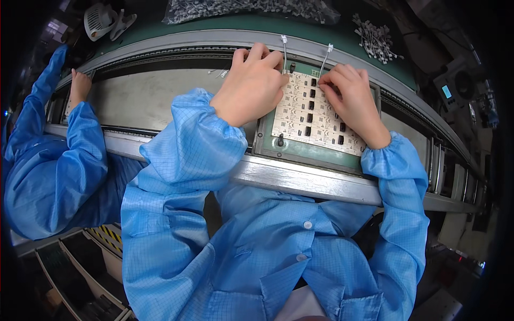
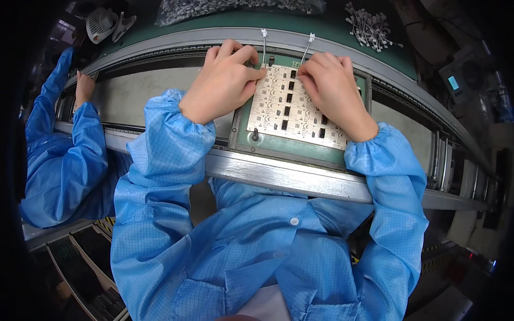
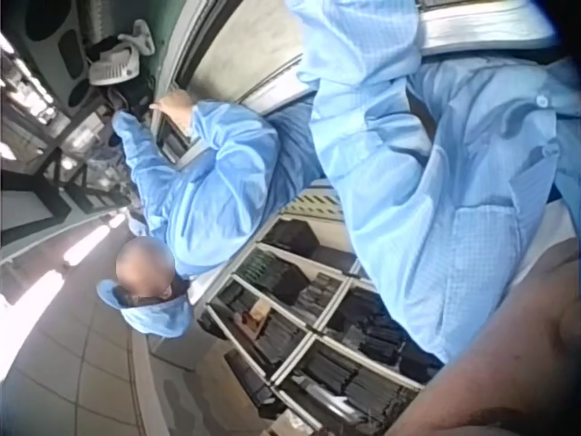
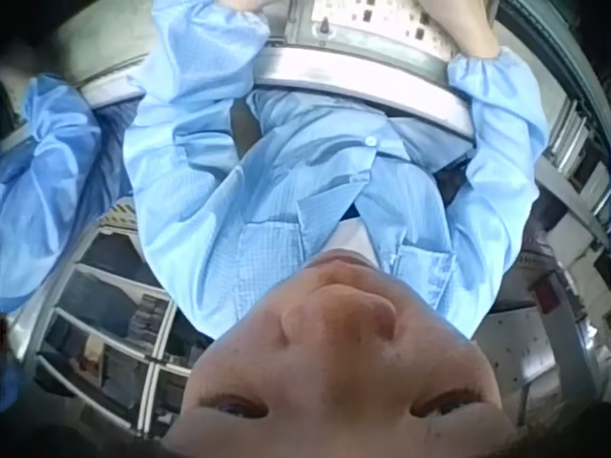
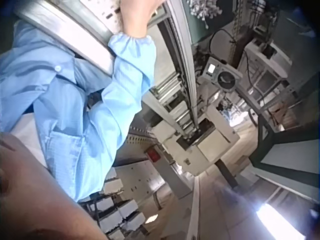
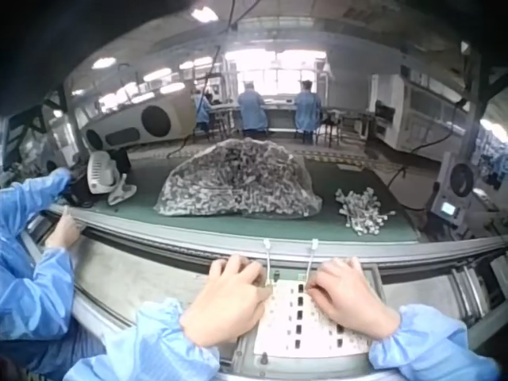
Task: Assembling components onto circuit boards on a production line.
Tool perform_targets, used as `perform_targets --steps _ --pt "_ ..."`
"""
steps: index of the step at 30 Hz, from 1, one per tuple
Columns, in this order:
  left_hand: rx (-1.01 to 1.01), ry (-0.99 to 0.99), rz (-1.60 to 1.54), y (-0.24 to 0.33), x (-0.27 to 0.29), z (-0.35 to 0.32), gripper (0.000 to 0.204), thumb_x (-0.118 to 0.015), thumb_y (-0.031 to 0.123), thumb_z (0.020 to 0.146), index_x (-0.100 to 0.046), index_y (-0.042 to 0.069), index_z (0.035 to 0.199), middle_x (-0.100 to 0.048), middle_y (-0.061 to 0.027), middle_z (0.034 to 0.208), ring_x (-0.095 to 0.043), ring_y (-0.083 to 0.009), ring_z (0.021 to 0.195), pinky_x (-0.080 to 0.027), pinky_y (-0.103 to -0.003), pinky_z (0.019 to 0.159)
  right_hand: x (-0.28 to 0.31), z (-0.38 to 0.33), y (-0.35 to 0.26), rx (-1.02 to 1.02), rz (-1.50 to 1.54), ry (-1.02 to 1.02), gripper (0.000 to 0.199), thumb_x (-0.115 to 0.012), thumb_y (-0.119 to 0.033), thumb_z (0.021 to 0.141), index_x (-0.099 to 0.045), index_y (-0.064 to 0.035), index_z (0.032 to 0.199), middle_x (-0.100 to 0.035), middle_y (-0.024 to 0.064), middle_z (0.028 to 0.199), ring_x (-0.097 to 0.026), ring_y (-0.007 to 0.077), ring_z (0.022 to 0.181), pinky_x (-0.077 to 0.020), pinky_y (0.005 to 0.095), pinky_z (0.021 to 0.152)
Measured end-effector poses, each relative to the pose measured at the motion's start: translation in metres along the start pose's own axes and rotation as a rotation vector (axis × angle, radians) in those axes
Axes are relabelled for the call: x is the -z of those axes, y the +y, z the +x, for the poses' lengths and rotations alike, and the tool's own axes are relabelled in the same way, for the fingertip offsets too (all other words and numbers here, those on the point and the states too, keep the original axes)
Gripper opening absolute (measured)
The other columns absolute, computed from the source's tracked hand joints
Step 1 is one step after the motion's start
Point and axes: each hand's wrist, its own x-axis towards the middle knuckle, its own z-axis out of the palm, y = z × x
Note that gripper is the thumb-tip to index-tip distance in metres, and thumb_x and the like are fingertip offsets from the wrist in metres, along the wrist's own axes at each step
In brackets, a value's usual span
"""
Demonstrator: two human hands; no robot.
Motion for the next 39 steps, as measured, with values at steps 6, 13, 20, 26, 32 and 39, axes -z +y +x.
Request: perform_targets --steps 6,13,20,26,32,39 --pt "0.036 -0.008 0.022 0.004 -0.011 0.004 0.015 -0.064 0.015 0.071 -0.077 0.011 0.076 -0.062 -0.0067 0.106 -0.049 -0.0288 0.111 -0.038 -0.049 0.089 0.002 -0.002 -0.001 0.132 -0.131 0.047 0.011 -0.067 -0.004 0.083 -0.062 -0.0046 0.093 -0.057 0.0097 0.09 -0.055 0.0279 0.09 -0.0384 0.0373 0.083" --pt "0.092 0.004 -0.004 0.008 -0.016 0.001 0.016 -0.067 0.017 0.072 -0.078 0.01 0.081 -0.061 -0.0071 0.108 -0.047 -0.0324 0.112 -0.036 -0.05 0.091 0.023 -0.006 -0.023 0.111 -0.093 -0.098 0.013 -0.063 0.002 0.083 -0.064 0.0002 0.096 -0.057 0.0119 0.093 -0.054 0.0298 0.093 -0.038 0.0369 0.087" --pt "0.073 0.001 0.043 0.013 -0.016 0.003 0.014 -0.066 0.016 0.072 -0.077 0.009 0.077 -0.061 -0.0088 0.109 -0.046 -0.0332 0.113 -0.037 -0.051 0.091 0.039 -0.009 0.011 -0.027 -0.067 -0.115 0.021 -0.061 -0.003 0.086 -0.066 -0.0027 0.107 -0.06 0.0123 0.102 -0.056 0.0293 0.102 -0.0395 0.0372 0.088" --pt "0.045 0.094 -0.046 0.001 -0.018 0.006 0.012 -0.065 0.017 0.073 -0.076 0.014 0.075 -0.063 -0.0045 0.1 -0.053 -0.0313 0.108 -0.043 -0.051 0.086 0.055 -0.046 0.131 -0.473 -0.685 0.13 0.044 -0.066 -0.034 0.09 -0.059 -0.0144 0.128 -0.062 0.0111 0.123 -0.062 0.0321 0.108 -0.0515 0.048 0.085" --pt "0.091 0.169 -0.116 0.006 0.017 0.033 0.014 -0.066 0.014 0.079 -0.076 0.015 0.089 -0.063 -0.0015 0.104 -0.053 -0.029 0.105 -0.044 -0.043 0.089 0.031 -0.04 0.144 -0.402 -0.525 0.192 0.012 -0.063 -0.021 0.086 -0.07 -0.0129 0.091 -0.065 0.0036 0.092 -0.061 0.0252 0.096 -0.0386 0.0464 0.085" --pt "-0.045 -0.083 -0.015 0.058 -0.008 0.155 0.029 -0.066 0.02 0.085 -0.069 0.014 0.114 -0.068 -0.0084 0.107 -0.06 -0.0315 0.106 -0.05 -0.046 0.09 0.032 -0.047 0.149 -0.415 -0.381 0.382 0.043 -0.064 -0.014 0.087 -0.055 -0.0161 0.13 -0.06 0.0046 0.116 -0.056 0.0245 0.111 -0.0373 0.0473 0.091"
